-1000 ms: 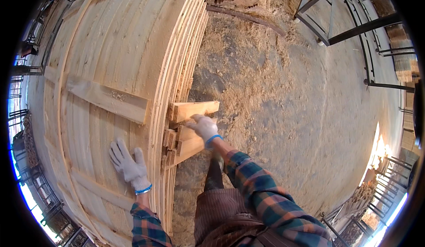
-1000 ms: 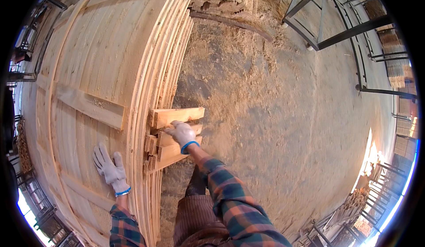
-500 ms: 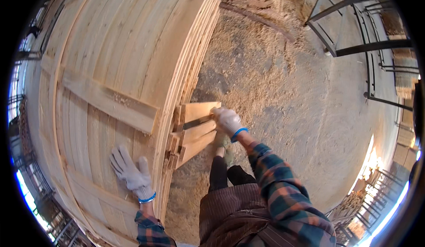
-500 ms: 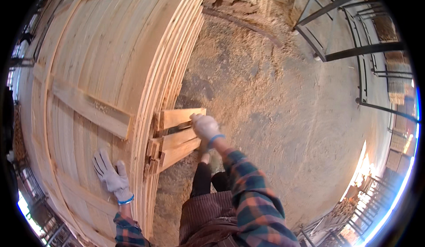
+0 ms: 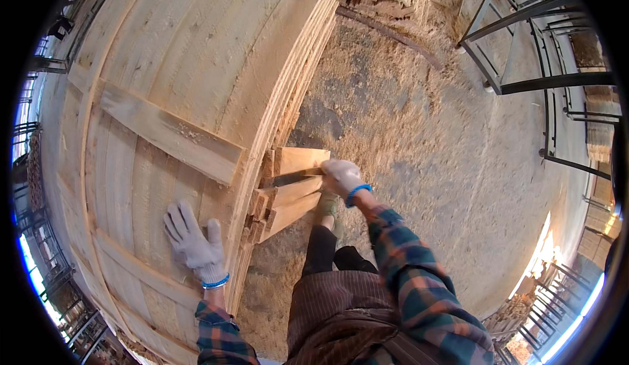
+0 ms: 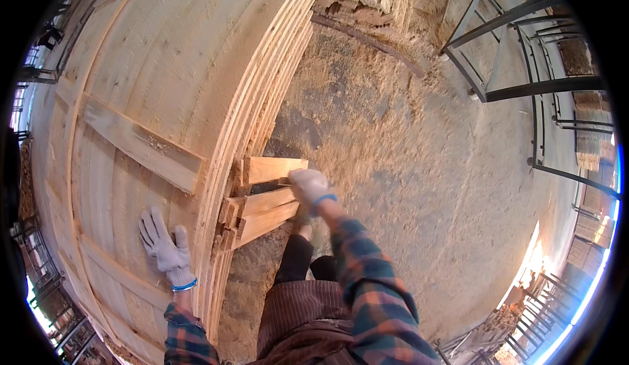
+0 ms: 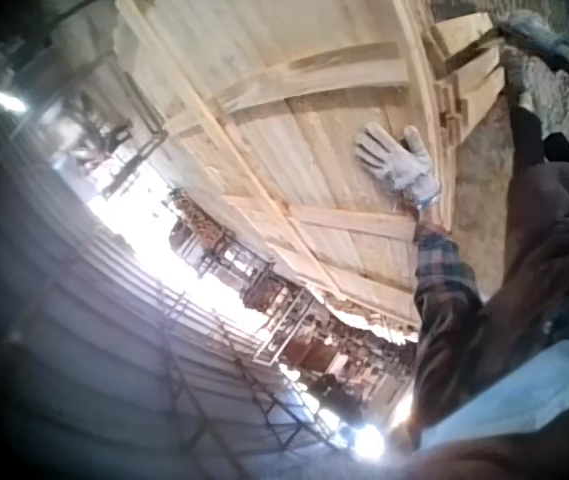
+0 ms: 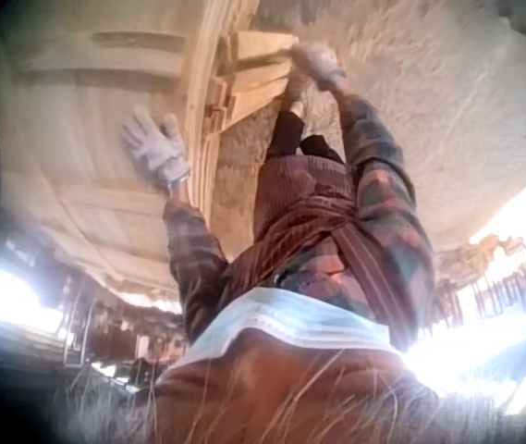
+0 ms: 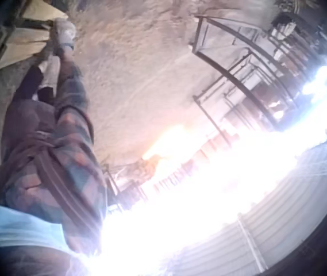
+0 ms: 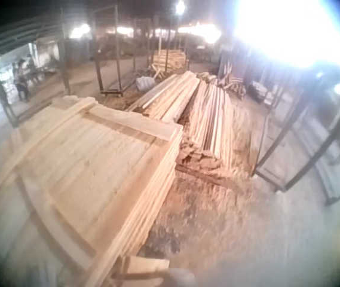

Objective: The person picks up wooden planks from a pile and stacks them onto a wooden pallet. The person handles the planks one by one, placing them in a neat stack on the pallet.

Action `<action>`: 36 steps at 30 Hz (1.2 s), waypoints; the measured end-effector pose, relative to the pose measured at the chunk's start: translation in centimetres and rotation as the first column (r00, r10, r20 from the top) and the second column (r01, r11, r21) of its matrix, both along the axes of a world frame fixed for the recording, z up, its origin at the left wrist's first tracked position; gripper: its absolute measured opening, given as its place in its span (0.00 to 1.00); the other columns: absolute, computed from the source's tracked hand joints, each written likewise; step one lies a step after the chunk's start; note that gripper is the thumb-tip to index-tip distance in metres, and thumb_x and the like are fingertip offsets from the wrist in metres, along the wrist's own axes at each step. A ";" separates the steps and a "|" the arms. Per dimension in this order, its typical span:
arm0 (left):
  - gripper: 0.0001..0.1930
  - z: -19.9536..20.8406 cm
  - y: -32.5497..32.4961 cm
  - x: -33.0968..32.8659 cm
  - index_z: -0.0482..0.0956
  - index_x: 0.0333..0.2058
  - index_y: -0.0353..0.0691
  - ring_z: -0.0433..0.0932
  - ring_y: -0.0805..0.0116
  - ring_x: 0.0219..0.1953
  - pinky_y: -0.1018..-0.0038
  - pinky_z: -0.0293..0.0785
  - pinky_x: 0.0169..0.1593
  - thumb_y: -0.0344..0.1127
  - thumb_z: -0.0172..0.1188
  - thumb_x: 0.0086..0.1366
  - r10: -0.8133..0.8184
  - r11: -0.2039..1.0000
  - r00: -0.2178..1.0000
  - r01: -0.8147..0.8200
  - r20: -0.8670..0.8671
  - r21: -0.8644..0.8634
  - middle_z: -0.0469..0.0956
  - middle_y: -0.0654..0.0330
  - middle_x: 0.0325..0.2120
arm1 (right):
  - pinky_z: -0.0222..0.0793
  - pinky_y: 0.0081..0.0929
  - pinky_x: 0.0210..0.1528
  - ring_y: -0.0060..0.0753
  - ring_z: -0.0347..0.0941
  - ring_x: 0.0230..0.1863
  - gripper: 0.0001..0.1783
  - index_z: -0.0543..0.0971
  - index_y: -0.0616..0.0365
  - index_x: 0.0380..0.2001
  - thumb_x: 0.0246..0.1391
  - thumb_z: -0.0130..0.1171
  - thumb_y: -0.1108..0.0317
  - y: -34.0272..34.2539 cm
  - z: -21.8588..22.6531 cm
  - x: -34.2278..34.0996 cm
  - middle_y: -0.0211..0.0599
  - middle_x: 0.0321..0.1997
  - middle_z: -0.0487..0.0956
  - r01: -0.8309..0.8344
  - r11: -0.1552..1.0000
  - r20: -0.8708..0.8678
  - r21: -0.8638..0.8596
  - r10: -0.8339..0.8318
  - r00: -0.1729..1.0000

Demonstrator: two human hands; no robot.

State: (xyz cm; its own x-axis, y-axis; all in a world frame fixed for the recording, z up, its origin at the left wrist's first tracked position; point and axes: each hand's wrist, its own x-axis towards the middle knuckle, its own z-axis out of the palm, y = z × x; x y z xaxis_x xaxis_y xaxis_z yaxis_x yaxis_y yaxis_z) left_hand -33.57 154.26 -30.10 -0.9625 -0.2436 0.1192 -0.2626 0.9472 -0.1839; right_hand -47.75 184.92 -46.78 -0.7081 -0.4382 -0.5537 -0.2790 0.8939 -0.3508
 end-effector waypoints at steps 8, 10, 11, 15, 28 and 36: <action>0.35 0.6 -0.5 0.9 0.64 0.61 0.36 0.58 0.33 0.61 0.41 0.52 0.64 0.57 0.48 0.64 0.000 1.000 0.999 0.000 -0.052 -0.002 0.61 0.40 0.60 | 0.74 0.32 0.38 0.35 0.77 0.37 0.14 0.80 0.61 0.39 0.48 0.59 0.69 18.0 20.7 -2.1 0.39 0.35 0.81 0.452 0.883 -0.031 -0.128 -0.459 0.888; 0.35 1.5 -0.3 0.9 0.64 0.61 0.36 0.57 0.33 0.62 0.40 0.50 0.65 0.57 0.48 0.64 0.024 0.999 0.998 -0.022 -0.054 0.038 0.61 0.40 0.61 | 0.73 0.27 0.38 0.27 0.75 0.37 0.17 0.79 0.63 0.41 0.45 0.61 0.74 21.8 30.6 -3.5 0.36 0.35 0.81 0.554 0.778 -0.025 -0.295 -0.587 0.810; 0.36 1.8 -0.3 0.9 0.63 0.61 0.35 0.55 0.33 0.63 0.41 0.48 0.66 0.58 0.47 0.64 0.040 0.997 0.999 -0.038 -0.028 0.067 0.59 0.40 0.62 | 0.72 0.24 0.38 0.24 0.74 0.37 0.18 0.79 0.64 0.42 0.43 0.62 0.76 22.9 34.8 -3.9 0.34 0.35 0.80 0.570 0.722 -0.026 -0.393 -0.628 0.778; 0.36 2.8 0.6 -0.1 0.63 0.61 0.35 0.51 0.33 0.65 0.41 0.45 0.66 0.57 0.47 0.63 0.095 0.976 0.994 -0.102 0.045 0.194 0.56 0.40 0.64 | 0.73 0.24 0.44 0.26 0.76 0.42 0.23 0.77 0.67 0.46 0.43 0.66 0.75 24.6 44.9 -5.6 0.37 0.41 0.80 0.292 0.626 -0.259 -0.723 -0.638 0.725; 0.35 2.7 0.7 -1.3 0.70 0.55 0.38 0.61 0.34 0.58 0.39 0.51 0.63 0.56 0.60 0.55 0.113 0.967 0.993 -0.099 -0.046 0.236 0.65 0.42 0.56 | 0.71 0.37 0.51 0.39 0.68 0.59 0.26 0.69 0.50 0.59 0.56 0.54 0.61 -5.0 24.4 -26.8 0.38 0.58 0.72 -0.390 0.920 -0.659 -0.025 0.278 0.698; 0.39 10.1 -5.5 -15.3 0.64 0.63 0.44 0.70 0.41 0.52 0.56 0.67 0.57 0.52 0.65 0.54 0.580 0.743 0.787 -0.407 -0.208 0.532 0.69 0.41 0.54 | 0.64 0.46 0.57 0.54 0.62 0.60 0.43 0.61 0.46 0.63 0.48 0.61 0.42 -13.2 22.9 -32.6 0.48 0.60 0.65 -0.258 0.966 -0.583 -0.029 0.194 0.789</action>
State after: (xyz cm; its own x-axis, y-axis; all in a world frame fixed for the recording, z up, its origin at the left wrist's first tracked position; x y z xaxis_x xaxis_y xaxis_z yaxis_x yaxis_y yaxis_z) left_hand -48.87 148.79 -20.03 -0.6034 -0.7794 0.1686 -0.6773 0.6125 0.4077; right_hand -80.30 171.72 -23.86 -0.7542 -0.6562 -0.0243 -0.6464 0.7485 -0.1477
